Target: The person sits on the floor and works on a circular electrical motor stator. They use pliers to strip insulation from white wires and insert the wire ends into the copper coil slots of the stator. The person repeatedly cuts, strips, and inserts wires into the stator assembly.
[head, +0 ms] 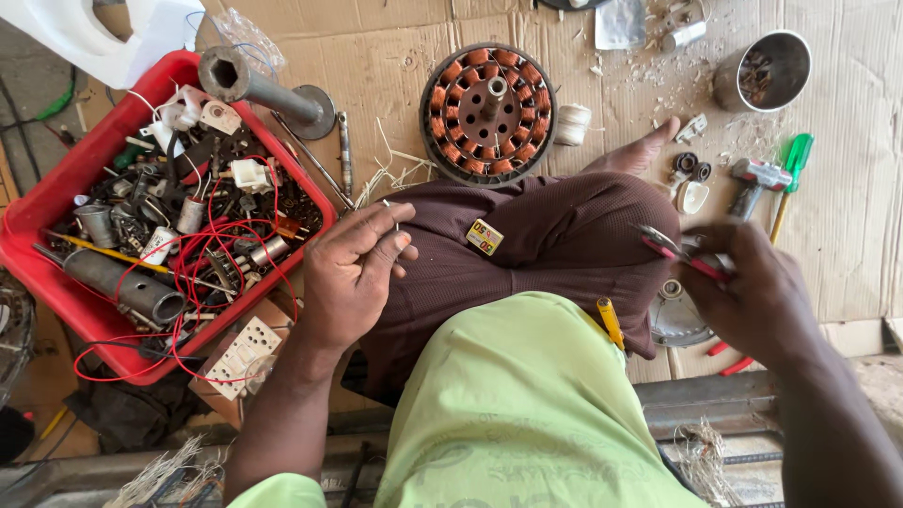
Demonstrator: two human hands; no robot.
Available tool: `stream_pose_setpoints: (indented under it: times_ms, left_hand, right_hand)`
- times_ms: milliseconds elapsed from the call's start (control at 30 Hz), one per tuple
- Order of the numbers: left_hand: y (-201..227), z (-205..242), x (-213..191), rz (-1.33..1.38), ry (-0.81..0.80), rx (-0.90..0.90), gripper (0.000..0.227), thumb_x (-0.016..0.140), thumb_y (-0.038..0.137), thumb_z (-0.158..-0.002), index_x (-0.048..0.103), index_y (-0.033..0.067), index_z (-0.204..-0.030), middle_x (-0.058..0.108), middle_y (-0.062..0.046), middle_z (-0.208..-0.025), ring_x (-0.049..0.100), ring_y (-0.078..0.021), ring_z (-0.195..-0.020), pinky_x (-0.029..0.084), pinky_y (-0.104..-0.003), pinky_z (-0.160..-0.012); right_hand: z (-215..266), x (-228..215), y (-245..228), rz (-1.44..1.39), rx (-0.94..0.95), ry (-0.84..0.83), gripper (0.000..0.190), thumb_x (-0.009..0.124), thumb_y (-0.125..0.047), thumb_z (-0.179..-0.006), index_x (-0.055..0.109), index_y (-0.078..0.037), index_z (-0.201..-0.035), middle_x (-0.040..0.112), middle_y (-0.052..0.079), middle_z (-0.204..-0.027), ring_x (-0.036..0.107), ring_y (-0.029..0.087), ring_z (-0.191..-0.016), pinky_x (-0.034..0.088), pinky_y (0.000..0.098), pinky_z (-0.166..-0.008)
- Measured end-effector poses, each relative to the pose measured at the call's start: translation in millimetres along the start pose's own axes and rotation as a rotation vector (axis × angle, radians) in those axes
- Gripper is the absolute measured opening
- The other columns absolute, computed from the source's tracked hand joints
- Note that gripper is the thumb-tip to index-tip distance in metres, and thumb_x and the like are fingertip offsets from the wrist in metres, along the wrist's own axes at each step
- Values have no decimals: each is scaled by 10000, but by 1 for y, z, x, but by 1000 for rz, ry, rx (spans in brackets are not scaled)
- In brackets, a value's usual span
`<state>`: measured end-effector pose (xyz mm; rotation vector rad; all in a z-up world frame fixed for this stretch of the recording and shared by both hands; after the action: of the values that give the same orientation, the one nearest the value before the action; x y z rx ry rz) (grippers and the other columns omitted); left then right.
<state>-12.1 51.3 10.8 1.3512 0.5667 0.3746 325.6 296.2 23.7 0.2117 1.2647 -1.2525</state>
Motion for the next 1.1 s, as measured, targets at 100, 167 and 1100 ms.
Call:
stream_pose_setpoints:
  times_ms: [100,167,1100]
  left_hand:
    - [4,-4,3,10,-11,-6,272,638,-31,-997,690,-18,-1263,730,-116,-1197,732,-120,-824,599,-233,-626]
    - [5,-5,6,75,-31,-12,291,610,-27,-1014,667,-7,-1298,704,-117,-1256,747,-125,-861,618,-232,-633]
    - [10,-7,29,593,-488,-255,394,567,-99,-1006,610,-59,-1396,619,-131,-1453,768,-189,-953,654,-299,-768]
  right_hand:
    - [-15,11,-3,21,-90,4,608,788,-130,-805,598,-71,-1380,658,176,-1276,689,300,-1051,569,408,-883]
    - [-15,23,-9,69,-206,-27,617,808,-161,-796,634,-110,-1386,615,185,-1348,632,330,-1175,540,442,-972]
    - [-45,94,-152,-276,-644,-363,727,865,-145,-728,523,-21,-1358,594,196,-1330,618,403,-1212,520,457,-987]
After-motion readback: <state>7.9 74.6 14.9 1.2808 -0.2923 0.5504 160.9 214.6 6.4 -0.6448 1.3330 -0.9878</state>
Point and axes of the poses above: each hand's wrist, its own z-axis away from the middle knuckle, its own x-axis out of the palm, y = z × x, the point moved 3 cm from there along -z, towards the middle knuckle
